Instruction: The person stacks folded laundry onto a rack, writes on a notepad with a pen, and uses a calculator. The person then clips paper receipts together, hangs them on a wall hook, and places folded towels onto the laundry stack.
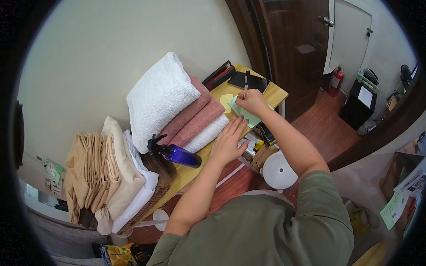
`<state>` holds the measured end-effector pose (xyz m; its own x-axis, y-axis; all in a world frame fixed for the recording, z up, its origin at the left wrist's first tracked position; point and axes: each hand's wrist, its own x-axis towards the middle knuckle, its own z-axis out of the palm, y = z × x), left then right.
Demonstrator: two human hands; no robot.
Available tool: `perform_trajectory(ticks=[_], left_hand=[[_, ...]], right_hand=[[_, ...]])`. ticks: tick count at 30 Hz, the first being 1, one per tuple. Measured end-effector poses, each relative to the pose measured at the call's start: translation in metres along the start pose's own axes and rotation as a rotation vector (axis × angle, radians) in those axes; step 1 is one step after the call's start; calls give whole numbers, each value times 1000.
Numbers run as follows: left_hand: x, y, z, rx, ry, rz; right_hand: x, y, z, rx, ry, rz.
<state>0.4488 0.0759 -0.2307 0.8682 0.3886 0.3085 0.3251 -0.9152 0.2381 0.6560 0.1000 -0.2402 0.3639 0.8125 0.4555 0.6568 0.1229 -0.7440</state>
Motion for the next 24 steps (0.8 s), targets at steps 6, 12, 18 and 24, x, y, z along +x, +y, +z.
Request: perform_trajectory(ticks=[6, 12, 18, 24], left_hand=[[1, 0, 0, -19, 3, 3], [-1, -1, 1, -20, 8, 1], [-1, -1, 3, -18, 4, 1], [-2, -1, 0, -8, -11, -10]], right_hand=[[2, -4, -4, -2, -18, 50], [1, -5, -6, -39, -32, 35], [1, 3, -2, 38, -7, 45], [6, 9, -10, 102, 7, 83]])
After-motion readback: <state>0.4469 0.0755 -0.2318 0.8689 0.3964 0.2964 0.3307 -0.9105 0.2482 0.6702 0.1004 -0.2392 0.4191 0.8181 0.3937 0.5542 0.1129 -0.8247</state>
